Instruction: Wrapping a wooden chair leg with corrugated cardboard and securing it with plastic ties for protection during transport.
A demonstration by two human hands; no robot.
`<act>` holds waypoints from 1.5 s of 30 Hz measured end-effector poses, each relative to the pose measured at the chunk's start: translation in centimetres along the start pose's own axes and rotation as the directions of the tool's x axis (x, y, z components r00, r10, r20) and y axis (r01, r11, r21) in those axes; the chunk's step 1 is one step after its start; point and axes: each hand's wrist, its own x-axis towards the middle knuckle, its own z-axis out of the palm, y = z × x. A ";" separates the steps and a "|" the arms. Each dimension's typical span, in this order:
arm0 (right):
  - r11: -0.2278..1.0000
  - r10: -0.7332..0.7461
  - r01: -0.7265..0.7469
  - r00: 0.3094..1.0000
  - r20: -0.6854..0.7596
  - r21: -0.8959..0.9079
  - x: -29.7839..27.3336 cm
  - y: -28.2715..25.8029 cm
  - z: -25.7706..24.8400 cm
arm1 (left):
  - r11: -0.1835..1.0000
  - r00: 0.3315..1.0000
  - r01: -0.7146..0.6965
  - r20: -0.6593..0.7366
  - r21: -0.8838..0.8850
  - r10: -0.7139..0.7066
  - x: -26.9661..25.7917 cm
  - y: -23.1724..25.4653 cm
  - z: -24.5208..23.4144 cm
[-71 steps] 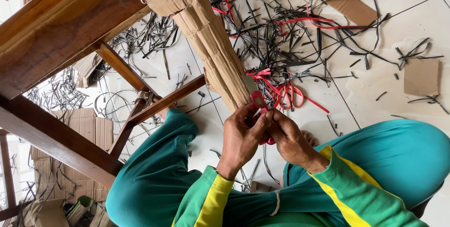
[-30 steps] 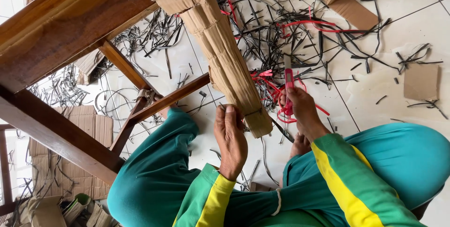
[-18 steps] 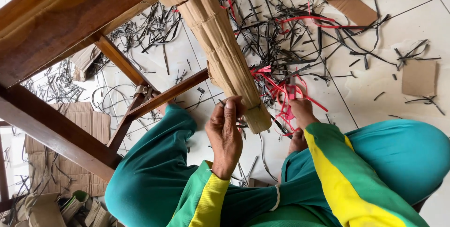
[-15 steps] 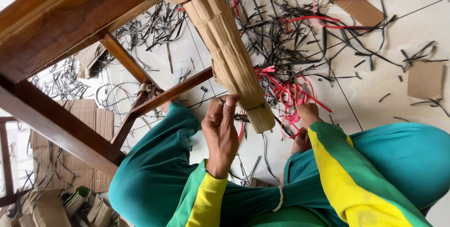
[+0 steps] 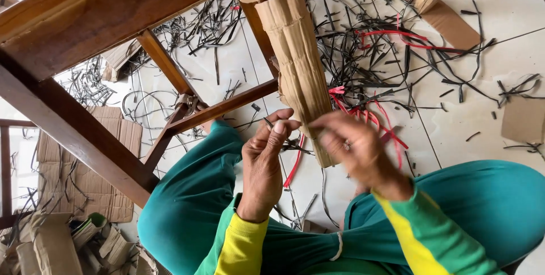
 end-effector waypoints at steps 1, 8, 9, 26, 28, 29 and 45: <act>1.000 -0.003 0.003 1.000 -0.001 -0.001 -0.2 -1.0 0.9 | 1.000 1.000 -0.003 0.002 -0.001 0.003 -0.2 0.0 0.1; 0.989 -0.102 0.097 0.994 -0.036 -0.113 -2.0 -1.8 3.5 | 0.986 0.983 -0.037 0.183 0.161 0.007 -2.0 -0.1 -0.6; 0.992 -0.073 0.065 0.995 -0.070 -0.108 -2.5 -0.9 3.2 | 0.961 0.967 -0.104 0.254 0.257 0.037 -2.4 -0.5 -0.9; 0.668 0.306 0.021 0.903 -0.300 0.744 0.6 -0.6 -7.7 | 0.077 0.791 -0.397 0.383 0.915 -0.477 -3.7 -8.3 -4.5; 0.712 0.295 0.031 0.893 -0.338 0.702 1.6 -1.1 -9.1 | 0.024 0.809 -0.415 0.381 0.909 -0.448 -2.5 -7.9 -4.8; 0.755 0.298 -0.003 0.893 -0.339 0.656 2.1 -0.8 -9.6 | 0.142 0.875 -0.375 0.400 0.916 -0.272 -1.5 -7.1 -4.6; 0.962 0.173 -0.079 0.918 -0.358 0.262 9.0 3.7 0.2 | 0.910 0.982 -0.170 -0.014 0.379 0.190 7.3 -1.6 3.6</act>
